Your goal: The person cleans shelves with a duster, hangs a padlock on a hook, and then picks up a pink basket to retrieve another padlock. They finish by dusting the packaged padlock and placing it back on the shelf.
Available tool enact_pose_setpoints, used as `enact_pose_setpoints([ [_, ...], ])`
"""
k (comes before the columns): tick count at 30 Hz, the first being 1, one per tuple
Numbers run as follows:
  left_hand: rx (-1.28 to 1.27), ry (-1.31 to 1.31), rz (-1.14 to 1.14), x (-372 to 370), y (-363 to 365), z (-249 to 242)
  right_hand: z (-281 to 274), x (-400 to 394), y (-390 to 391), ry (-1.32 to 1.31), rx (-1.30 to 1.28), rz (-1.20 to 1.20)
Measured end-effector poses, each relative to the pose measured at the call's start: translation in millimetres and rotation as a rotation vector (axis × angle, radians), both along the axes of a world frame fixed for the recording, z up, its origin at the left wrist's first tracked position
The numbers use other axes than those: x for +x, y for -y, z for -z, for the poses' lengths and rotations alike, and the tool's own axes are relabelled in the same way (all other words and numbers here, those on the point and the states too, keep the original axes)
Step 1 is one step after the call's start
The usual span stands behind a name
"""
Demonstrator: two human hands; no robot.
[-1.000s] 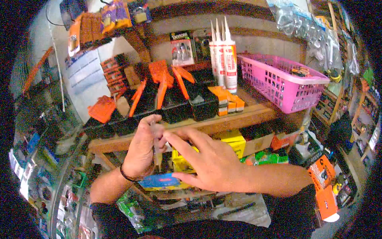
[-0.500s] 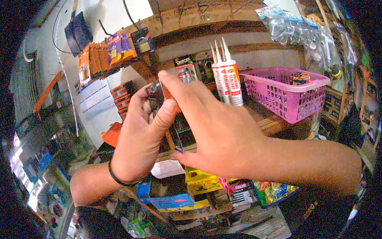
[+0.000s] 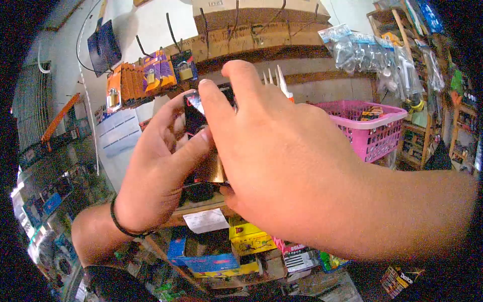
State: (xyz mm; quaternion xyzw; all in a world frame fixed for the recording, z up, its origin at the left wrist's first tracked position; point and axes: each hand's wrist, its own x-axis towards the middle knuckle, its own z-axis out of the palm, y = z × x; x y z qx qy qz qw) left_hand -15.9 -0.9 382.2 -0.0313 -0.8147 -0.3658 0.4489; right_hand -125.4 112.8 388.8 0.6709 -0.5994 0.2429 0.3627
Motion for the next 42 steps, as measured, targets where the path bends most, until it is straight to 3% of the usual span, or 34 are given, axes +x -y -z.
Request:
enact_pose_setpoints([
  [2,-0.014,-0.037,0.028,5,-4,-3,-4,7,-3,-0.032,-0.018,-0.007],
  [4,0.006,-0.072,0.050,9,-10,-2,-6,23,-9,-0.270,-0.117,0.133],
  [5,0.027,-0.065,0.070,11,-13,-1,-5,16,-16,-0.314,-0.185,-0.058],
  [11,0.032,-0.052,0.076,25,-31,-3,-17,25,-37,-0.375,-0.066,-0.017],
  [14,0.021,-0.095,0.092,30,-30,0,-8,29,-35,-0.366,-0.213,-0.134],
  [16,0.028,-0.068,0.071,37,-31,-2,-9,30,-35,-0.377,-0.173,-0.089],
  [20,0.013,-0.056,-0.087,43,-31,-8,-7,19,-22,-0.326,-0.062,0.023],
  [22,-0.022,-0.078,-0.130,41,-18,-15,-8,12,1,-0.467,-0.286,-0.051],
  [26,-0.098,-0.158,-0.284,29,3,-37,-26,1,43,-0.518,-0.396,-0.031],
  [29,-0.234,-0.159,-0.378,22,31,-62,-46,-4,68,-0.527,-0.435,-0.014],
  [34,-0.215,-0.240,-0.326,13,64,-97,-77,-7,87,-0.434,-0.366,0.027],
  [38,-0.220,-0.250,-0.328,8,83,-115,-92,-10,110,-0.455,-0.500,0.008],
  [42,-0.183,-0.302,-0.337,1,89,-134,-105,-6,118,-0.348,-0.448,0.126],
])
